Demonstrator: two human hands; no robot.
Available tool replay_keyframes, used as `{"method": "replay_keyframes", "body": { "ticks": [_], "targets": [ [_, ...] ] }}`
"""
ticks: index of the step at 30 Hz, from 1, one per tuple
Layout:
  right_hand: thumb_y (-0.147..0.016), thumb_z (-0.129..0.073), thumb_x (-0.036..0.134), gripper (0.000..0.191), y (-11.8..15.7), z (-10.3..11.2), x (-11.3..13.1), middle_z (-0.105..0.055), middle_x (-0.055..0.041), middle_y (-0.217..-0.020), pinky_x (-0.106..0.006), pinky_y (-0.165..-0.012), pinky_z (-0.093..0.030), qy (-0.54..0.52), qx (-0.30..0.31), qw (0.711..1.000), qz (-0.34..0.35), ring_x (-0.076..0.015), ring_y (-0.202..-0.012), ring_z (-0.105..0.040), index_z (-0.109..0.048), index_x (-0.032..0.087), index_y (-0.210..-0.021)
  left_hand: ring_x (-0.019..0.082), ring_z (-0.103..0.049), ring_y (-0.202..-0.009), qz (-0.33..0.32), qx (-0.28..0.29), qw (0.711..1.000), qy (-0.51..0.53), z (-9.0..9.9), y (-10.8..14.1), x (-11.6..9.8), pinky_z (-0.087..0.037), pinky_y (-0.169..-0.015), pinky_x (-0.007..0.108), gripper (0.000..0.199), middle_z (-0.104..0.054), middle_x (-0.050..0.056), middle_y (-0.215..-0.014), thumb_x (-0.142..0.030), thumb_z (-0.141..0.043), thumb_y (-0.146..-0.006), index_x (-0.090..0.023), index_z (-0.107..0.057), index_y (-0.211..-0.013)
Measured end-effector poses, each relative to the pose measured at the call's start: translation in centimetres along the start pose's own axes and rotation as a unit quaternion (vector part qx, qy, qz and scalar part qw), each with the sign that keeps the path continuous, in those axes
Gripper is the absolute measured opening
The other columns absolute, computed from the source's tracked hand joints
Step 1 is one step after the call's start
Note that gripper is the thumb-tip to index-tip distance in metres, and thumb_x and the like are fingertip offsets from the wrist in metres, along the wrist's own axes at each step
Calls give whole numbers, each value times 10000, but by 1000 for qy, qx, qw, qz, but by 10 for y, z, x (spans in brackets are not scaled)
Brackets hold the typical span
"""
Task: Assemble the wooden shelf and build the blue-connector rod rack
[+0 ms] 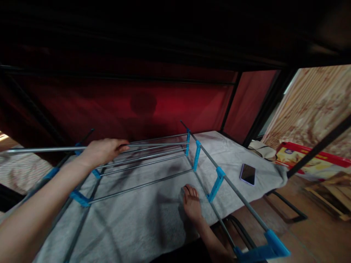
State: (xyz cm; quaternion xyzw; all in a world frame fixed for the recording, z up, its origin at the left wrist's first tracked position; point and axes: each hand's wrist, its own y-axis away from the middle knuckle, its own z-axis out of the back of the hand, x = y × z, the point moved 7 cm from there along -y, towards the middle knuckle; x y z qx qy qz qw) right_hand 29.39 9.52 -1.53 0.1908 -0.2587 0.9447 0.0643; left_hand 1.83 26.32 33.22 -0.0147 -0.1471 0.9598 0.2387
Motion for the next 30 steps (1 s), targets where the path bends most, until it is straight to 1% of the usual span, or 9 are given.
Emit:
{"method": "replay_keyframes", "body": {
  "ticks": [3,6,10,14,18,21,26,28,30],
  "targets": [
    [-932,-406,88,446,-1,2,1,-603,-128,-1358,-484,-1117,-379,-4,2,1000,-3,-269,-1256,-538,-574,193,-1332,264,-695,-948,5,67,996,-54,-26,15,-28,-513,-828,391,416,-733,118,-1130,-379,-349,-1009,-175,-656,-1200],
    [-927,-405,82,454,-1,3,1,-602,-130,-1360,-480,-1119,-382,-15,6,1000,-12,-267,-1272,-534,-575,195,-1332,320,-706,-993,56,101,993,-34,-61,44,-38,-524,-815,420,439,-737,135,-1115,-396,-298,-1002,-193,-633,-1200],
    [-910,-419,76,455,-2,3,-2,-602,-112,-1361,-473,-1132,-376,-52,5,998,-28,-262,-1261,-548,-593,215,-1306,311,-706,-1029,123,99,987,22,-116,95,-36,-527,-861,408,476,-726,142,-1177,-406,-286,-989,-181,-615,-1248],
    [-881,-443,88,456,-3,0,-14,-625,-77,-1330,-460,-1120,-393,-154,-5,985,-72,-253,-1239,-561,-620,254,-1267,282,-706,-1030,159,109,975,112,-168,141,-32,-529,-874,379,492,-719,72,-1215,-493,-301,-965,-227,-656,-1178],
    [-869,-467,161,398,-9,-8,-33,-663,-62,-1265,-465,-1108,-404,-271,-26,951,-144,-240,-1211,-572,-645,278,-1205,272,-711,-959,172,95,971,138,-199,171,-24,-530,-858,390,493,-726,41,-1174,-520,-309,-948,-256,-679,-1138],
    [-856,-522,265,310,-21,-15,-48,-686,-68,-1214,-489,-1083,-424,-379,-45,899,-215,-252,-1159,-600,-660,282,-1133,266,-704,-927,163,72,972,153,-211,181,-20,-530,-849,395,481,-718,34,-1181,-524,-329,-942,-260,-683,-1133],
    [-676,-751,346,271,-43,-26,-65,-717,-60,-997,-435,-909,-526,-585,-82,731,-342,-256,-968,-644,-682,260,-924,258,-695,-865,145,44,975,161,-222,184,-24,-531,-815,387,455,-737,41,-1102,-509,-361,-930,-256,-706,-1086],
    [-645,-781,332,302,-50,-26,-63,-719,-47,-959,-385,-838,-543,-627,-73,684,-366,-225,-884,-657,-677,250,-917,260,-692,-844,132,44,978,158,-227,184,-29,-530,-813,392,455,-741,46,-1088,-508,-369,-928,-250,-711,-1080],
    [-653,-782,318,305,-53,-25,-60,-725,-43,-938,-346,-816,-546,-651,-63,651,-386,-197,-841,-669,-669,229,-922,259,-692,-838,125,45,978,160,-233,184,-31,-532,-813,392,455,-742,52,-1083,-502,-373,-927,-240,-714,-1076]
  ]
}}
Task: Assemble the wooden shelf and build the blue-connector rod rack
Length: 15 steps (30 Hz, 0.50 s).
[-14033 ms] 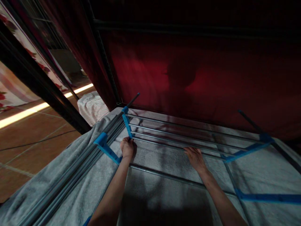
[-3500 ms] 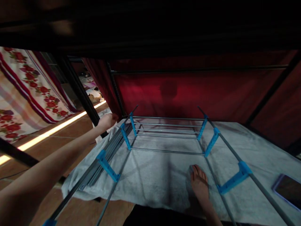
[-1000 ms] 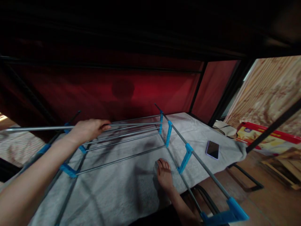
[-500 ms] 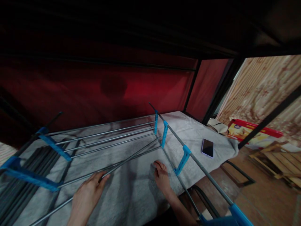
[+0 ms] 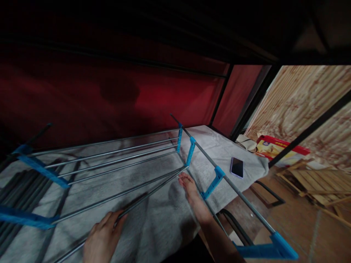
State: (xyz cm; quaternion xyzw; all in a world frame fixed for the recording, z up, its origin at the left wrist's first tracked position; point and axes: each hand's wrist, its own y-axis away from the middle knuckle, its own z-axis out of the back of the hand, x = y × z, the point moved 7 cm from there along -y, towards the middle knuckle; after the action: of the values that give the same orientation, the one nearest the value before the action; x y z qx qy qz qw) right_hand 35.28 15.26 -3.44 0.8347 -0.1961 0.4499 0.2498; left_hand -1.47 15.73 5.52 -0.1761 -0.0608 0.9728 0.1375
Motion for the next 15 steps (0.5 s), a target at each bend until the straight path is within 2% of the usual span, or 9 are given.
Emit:
{"method": "replay_keyframes", "body": {
  "ticks": [6,11,15],
  "targets": [
    [-666,-792,259,275,3,-15,8,-716,-7,-800,-283,-786,-555,-64,35,996,-60,-152,-763,-670,-655,179,-891,247,-697,-846,-4,8,1000,25,-19,1,16,-546,-806,367,427,-738,37,-1106,-506,-409,-913,-266,-710,-1098],
    [-709,-813,303,244,-2,-25,15,-714,-9,-783,-281,-738,-568,-74,51,994,-62,-150,-734,-666,-648,186,-846,250,-701,-849,10,22,999,49,-25,1,30,-557,-785,368,426,-737,38,-1115,-511,-430,-909,-269,-698,-1135],
    [-751,-810,321,229,-6,-31,18,-680,19,-727,-246,-728,-562,-68,53,995,-53,-117,-676,-651,-615,205,-782,244,-700,-827,3,20,998,59,-26,-1,29,-558,-773,367,381,-739,33,-1116,-461,-452,-894,-282,-703,-1118]
  ]
}}
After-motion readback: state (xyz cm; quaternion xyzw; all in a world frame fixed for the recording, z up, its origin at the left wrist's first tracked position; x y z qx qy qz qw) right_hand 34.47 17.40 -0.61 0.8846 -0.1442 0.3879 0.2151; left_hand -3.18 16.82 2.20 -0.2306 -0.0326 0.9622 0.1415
